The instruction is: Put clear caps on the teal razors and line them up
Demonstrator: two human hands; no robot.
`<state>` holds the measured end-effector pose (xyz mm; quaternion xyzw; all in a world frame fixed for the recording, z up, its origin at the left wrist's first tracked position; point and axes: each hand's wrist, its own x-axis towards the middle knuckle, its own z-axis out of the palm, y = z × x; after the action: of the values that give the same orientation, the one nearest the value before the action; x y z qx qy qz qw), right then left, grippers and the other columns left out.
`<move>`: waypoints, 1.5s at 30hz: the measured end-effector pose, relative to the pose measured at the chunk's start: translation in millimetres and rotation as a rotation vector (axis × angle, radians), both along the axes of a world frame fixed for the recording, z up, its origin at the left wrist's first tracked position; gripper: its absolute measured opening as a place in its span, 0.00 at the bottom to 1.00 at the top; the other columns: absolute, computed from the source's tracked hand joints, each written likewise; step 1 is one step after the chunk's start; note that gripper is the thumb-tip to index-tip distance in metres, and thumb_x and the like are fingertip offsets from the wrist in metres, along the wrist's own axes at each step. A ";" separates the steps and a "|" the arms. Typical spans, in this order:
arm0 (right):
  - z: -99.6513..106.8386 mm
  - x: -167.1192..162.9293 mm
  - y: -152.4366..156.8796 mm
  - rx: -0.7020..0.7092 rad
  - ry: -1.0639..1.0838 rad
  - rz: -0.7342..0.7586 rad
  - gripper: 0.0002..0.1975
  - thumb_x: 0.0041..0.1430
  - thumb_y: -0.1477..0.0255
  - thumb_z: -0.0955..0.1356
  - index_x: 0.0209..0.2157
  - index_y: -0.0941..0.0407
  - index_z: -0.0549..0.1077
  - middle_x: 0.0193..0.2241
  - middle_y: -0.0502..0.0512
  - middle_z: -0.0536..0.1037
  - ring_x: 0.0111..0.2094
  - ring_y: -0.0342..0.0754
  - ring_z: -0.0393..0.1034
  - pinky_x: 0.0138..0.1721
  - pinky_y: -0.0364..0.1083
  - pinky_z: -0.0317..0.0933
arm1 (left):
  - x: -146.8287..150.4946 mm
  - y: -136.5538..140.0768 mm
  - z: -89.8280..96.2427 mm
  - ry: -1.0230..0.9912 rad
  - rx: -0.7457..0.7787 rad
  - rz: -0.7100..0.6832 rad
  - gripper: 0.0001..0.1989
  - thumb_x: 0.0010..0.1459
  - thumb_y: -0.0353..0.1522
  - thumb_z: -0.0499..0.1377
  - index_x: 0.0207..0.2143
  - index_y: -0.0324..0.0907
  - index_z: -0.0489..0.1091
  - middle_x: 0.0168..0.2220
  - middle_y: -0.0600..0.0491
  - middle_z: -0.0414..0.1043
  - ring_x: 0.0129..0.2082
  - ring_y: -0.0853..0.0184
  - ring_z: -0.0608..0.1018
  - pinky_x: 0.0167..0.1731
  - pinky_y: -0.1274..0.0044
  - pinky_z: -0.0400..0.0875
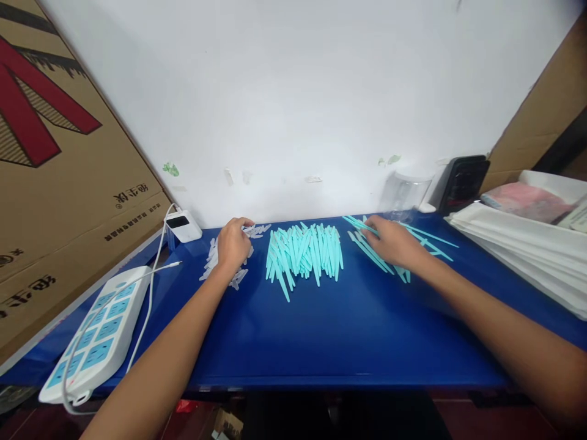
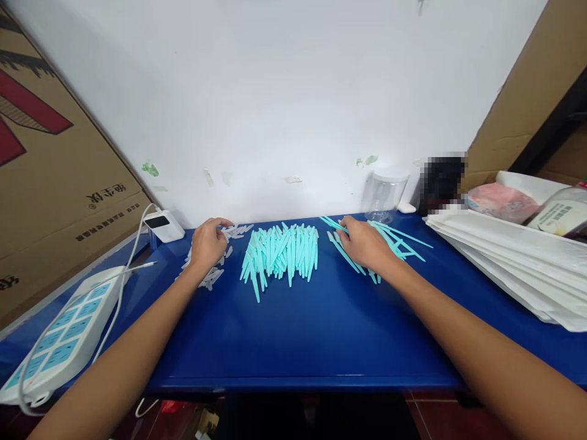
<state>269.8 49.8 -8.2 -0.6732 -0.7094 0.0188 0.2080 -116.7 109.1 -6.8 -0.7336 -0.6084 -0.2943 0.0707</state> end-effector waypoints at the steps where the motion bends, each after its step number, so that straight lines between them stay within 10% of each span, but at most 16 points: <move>1: 0.3 -0.7 0.0 0.022 0.005 0.012 0.15 0.71 0.65 0.63 0.49 0.59 0.75 0.42 0.67 0.84 0.40 0.60 0.78 0.35 0.50 0.60 | -3.0 3.3 -2.5 0.051 -0.015 -0.002 0.22 0.59 0.19 0.51 0.50 0.42 0.77 0.50 0.47 0.80 0.48 0.57 0.78 0.53 0.67 0.70; 11: 5.8 -10.5 -7.3 0.065 0.173 0.101 0.09 0.67 0.63 0.67 0.35 0.53 0.73 0.39 0.58 0.85 0.44 0.60 0.79 0.38 0.50 0.63 | -7.9 19.0 -14.9 0.385 -0.178 -0.108 0.14 0.70 0.33 0.54 0.47 0.43 0.80 0.47 0.43 0.79 0.51 0.52 0.75 0.53 0.64 0.70; 23: 6.7 -12.3 -8.5 0.063 0.269 0.171 0.11 0.68 0.61 0.67 0.34 0.53 0.73 0.34 0.56 0.85 0.41 0.58 0.80 0.42 0.52 0.67 | -8.9 12.9 -18.3 0.421 -0.267 -0.143 0.19 0.66 0.25 0.51 0.55 0.34 0.73 0.49 0.37 0.73 0.48 0.53 0.78 0.52 0.66 0.72; 30: 18.6 -20.8 -16.4 -0.055 0.588 0.226 0.18 0.64 0.52 0.71 0.35 0.53 0.71 0.32 0.56 0.85 0.25 0.48 0.73 0.28 0.47 0.62 | 8.7 6.9 -4.8 -0.230 -0.122 -0.350 0.15 0.69 0.35 0.56 0.45 0.40 0.82 0.44 0.44 0.81 0.43 0.58 0.80 0.48 0.68 0.73; 37: 31.3 -33.1 -28.4 -0.170 0.638 0.317 0.22 0.59 0.49 0.73 0.33 0.54 0.73 0.29 0.55 0.83 0.24 0.45 0.66 0.28 0.46 0.54 | 40.0 -18.0 2.4 -0.975 -0.307 -0.462 0.25 0.52 0.48 0.74 0.43 0.38 0.82 0.40 0.44 0.84 0.37 0.60 0.82 0.35 0.73 0.76; 45: 25.5 -36.1 -30.3 -0.236 0.752 0.411 0.20 0.63 0.52 0.72 0.30 0.55 0.75 0.30 0.53 0.81 0.21 0.40 0.57 0.25 0.45 0.50 | 54.0 -34.3 1.2 -1.126 -0.488 -0.563 0.23 0.46 0.41 0.78 0.41 0.37 0.82 0.37 0.45 0.84 0.38 0.59 0.85 0.46 0.66 0.81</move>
<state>233.7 19.4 17.3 -0.4837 -0.6964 0.3840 0.3654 -62.7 74.8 -5.6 -0.5937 -0.3870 -0.4932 -0.5045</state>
